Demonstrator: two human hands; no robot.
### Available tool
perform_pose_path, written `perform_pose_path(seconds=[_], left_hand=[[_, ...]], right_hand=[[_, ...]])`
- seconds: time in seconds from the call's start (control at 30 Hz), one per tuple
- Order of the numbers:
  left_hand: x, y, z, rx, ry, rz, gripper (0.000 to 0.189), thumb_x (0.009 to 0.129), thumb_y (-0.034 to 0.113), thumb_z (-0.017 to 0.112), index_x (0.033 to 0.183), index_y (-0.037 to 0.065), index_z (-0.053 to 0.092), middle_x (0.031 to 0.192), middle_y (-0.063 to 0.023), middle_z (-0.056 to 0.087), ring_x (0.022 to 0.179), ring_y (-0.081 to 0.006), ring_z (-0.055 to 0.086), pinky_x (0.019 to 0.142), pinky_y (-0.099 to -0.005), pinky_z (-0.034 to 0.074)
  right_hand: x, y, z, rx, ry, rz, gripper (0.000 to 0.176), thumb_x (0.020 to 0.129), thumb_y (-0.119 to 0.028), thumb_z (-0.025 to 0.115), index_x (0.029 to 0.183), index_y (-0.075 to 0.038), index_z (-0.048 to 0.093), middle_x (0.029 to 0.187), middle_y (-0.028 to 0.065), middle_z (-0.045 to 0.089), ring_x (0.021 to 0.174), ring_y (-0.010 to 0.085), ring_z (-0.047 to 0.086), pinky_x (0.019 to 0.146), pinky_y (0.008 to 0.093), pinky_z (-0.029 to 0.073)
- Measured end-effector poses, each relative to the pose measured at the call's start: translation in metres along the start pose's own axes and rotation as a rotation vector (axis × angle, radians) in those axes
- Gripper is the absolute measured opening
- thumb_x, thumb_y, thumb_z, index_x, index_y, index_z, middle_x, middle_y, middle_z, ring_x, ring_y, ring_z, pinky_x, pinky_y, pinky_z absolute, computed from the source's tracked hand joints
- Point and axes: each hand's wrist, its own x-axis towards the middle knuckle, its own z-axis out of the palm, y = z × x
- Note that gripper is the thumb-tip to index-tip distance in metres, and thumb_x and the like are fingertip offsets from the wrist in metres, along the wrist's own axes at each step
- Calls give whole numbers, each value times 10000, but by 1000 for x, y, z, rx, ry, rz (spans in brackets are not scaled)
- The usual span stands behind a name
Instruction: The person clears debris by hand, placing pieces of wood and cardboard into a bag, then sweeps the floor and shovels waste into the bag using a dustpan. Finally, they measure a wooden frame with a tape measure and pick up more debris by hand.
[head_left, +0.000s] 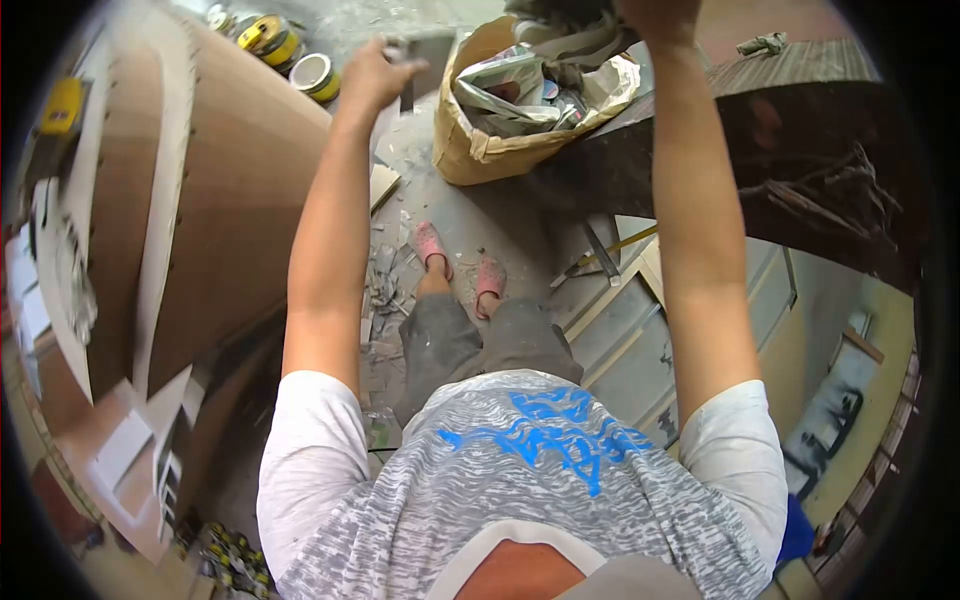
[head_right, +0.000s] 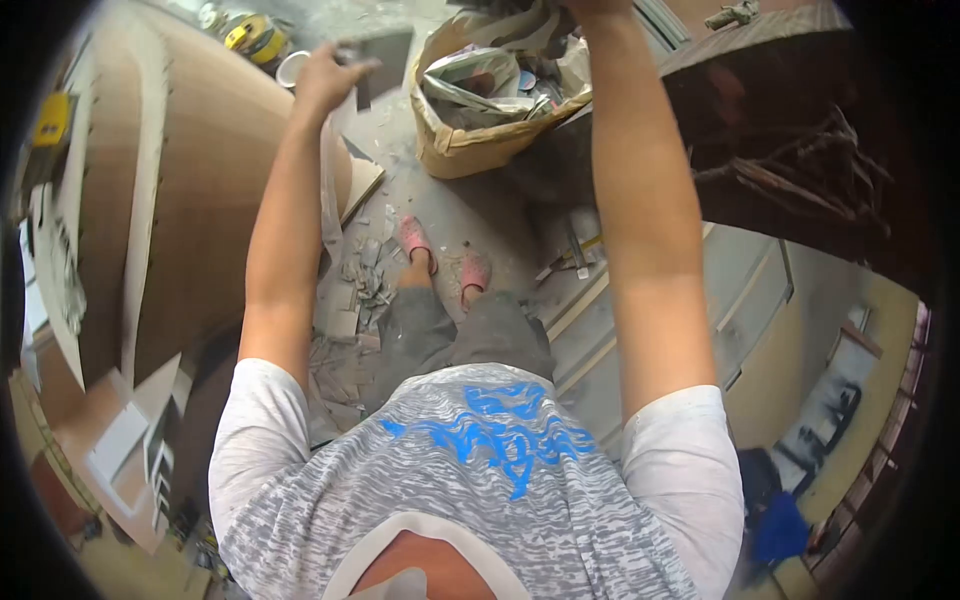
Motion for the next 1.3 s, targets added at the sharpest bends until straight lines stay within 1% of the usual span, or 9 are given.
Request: perform_pose_path(seconds=[0.1, 0.27, 0.47, 0.53, 0.77, 0.83, 0.97, 1.13, 1.3], left_hand=[[29, -26, 67, 267, 65, 14, 641, 627, 508, 698, 984, -9, 572, 904, -220, 600, 871, -360, 581, 773, -406, 460], [65, -63, 144, 94, -222, -143, 504, 707, 414, 641, 958, -19, 582, 883, -233, 599, 877, -380, 572, 787, -417, 444], [51, -84, 175, -83, -85, 17, 252, 765, 216, 532, 751, -34, 552, 767, -263, 573, 766, -403, 566, 670, -452, 434], [43, -83, 180, -135, -91, 16, 250, 770, 217, 529, 760, -32, 546, 771, -261, 573, 771, -404, 566, 673, -449, 437], [-3, -71, 174, 66, -491, -235, 298, 790, 264, 500, 741, -25, 556, 749, -257, 572, 743, -406, 567, 669, -449, 449], [-13, -76, 181, 10, -553, -218, 334, 802, 271, 476, 717, -42, 556, 725, -269, 566, 721, -410, 562, 654, -445, 449], [-14, -72, 170, -82, -463, 9, 270, 768, 217, 471, 723, -31, 568, 706, -253, 557, 708, -426, 544, 647, -455, 448], [-36, -83, 194, -99, -383, 90, 170, 704, 142, 519, 671, -10, 587, 642, -202, 572, 660, -358, 589, 593, -437, 472], [-40, -53, 174, -562, -199, -465, 338, 771, 319, 564, 712, -13, 586, 694, -203, 600, 694, -348, 595, 624, -402, 463]], right_hand=[[-46, 48, 50, -251, 233, -5, 463, 568, -230, 786, 939, -23, 601, 854, 95, 625, 777, 210, 602, 675, 295, 471], [-179, 78, 87, -3, -221, 1034, 566, 574, -301, 791, 938, 84, 594, 880, 131, 633, 791, 208, 606, 679, 306, 471], [-344, 141, 101, 338, -72, 2020, 614, 630, -316, 757, 990, 136, 549, 1016, 186, 583, 867, 249, 587, 744, 330, 453], [-359, 146, 100, -392, -587, 1789, 662, 632, -415, 727, 979, 126, 567, 1020, 227, 586, 962, 313, 564, 817, 354, 429], [-314, 109, 136, -540, -465, 1422, 953, 682, -522, 615, 1333, 38, 202, 1348, 307, 221, 1269, 413, 209, 994, 430, 282], [-313, 87, 143, -420, -1127, 1321, 1034, 698, -534, 596, 1379, -58, -21, 1400, 278, -45, 1274, 491, -12, 983, 592, 182], [-357, 96, 178, -654, -1377, 1226, 986, 710, -519, 588, 1389, -88, 18, 1402, 261, -103, 1265, 510, -21, 892, 705, 155], [-406, 100, 215, -657, -1325, 1011, 865, 698, -509, 598, 1335, -35, 254, 1380, 282, 113, 1269, 455, 107, 944, 593, 226], [-399, 134, 200, -467, -1298, 949, 824, 689, -503, 607, 1295, -16, 332, 1356, 278, 199, 1258, 427, 182, 953, 546, 254]])
